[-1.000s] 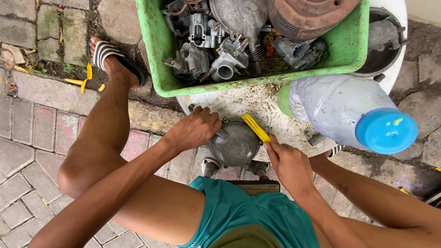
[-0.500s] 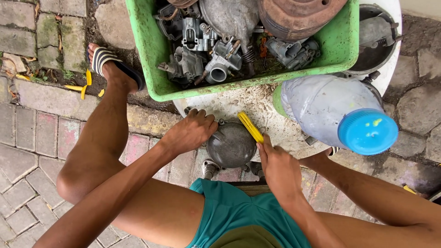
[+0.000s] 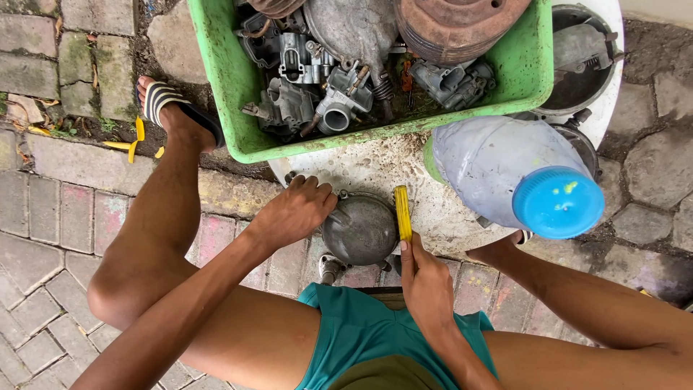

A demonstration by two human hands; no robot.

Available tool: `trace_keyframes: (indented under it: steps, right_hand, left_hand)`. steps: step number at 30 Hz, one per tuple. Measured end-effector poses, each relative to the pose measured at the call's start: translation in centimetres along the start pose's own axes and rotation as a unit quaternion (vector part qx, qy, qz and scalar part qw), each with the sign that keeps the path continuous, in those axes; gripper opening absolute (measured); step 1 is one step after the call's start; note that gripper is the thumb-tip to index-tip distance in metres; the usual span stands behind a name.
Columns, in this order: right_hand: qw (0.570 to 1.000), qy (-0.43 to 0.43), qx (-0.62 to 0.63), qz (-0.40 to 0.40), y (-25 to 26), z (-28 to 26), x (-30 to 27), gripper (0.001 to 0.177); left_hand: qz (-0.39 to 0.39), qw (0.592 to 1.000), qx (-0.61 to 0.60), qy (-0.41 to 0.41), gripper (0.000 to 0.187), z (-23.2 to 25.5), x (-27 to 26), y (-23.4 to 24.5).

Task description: The person scrubs a round metal lid with a yellow brush while sitting on the ground. They briefly pick up a plastic bottle and pour liquid onto the lid before continuing to scrub the surface.

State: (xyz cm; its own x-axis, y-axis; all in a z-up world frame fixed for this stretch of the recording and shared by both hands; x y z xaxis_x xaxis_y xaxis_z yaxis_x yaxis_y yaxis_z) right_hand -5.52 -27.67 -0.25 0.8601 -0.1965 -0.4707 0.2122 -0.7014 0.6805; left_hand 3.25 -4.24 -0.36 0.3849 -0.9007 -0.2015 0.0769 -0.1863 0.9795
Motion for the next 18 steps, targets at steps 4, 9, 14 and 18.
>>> trace_keyframes:
  steps: [4,9,14,18]
  right_hand:
    - [0.999,-0.031,0.026,-0.029,-1.8,1.8,-3.1,0.048]
    - [0.987,-0.121,0.01,-0.104,-3.1,2.9,-3.7,0.054]
    - [0.994,-0.082,0.019,-0.076,-2.5,2.1,-3.1,0.052]
    - [0.972,-0.185,0.024,-0.142,-4.9,4.9,-4.9,0.06]
  left_hand:
    - [0.006,1.0,0.003,0.001,0.012,-0.2,0.1,-0.2]
    - [-0.016,1.0,0.01,0.0,0.019,-0.2,0.2,-0.5]
    - [-0.029,0.999,0.021,-0.002,0.022,-0.2,0.5,-0.9]
    - [-0.019,0.999,0.042,-0.003,0.035,-0.4,0.5,-0.8]
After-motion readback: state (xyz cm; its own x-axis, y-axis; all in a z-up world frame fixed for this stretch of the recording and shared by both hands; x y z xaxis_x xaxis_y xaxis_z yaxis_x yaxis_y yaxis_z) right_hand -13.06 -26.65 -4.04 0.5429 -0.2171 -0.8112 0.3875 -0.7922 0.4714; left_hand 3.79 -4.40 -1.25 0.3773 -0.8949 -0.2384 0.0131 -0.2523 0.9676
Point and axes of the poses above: each hand's wrist, its own x-axis towards the middle knuckle, its own y-axis out of the back of the hand, z = x × y, the point moved 5 cm from there along x, towards the middle knuckle, and after that the axes turned 14 degrees about -y, right-handed, at the moved point
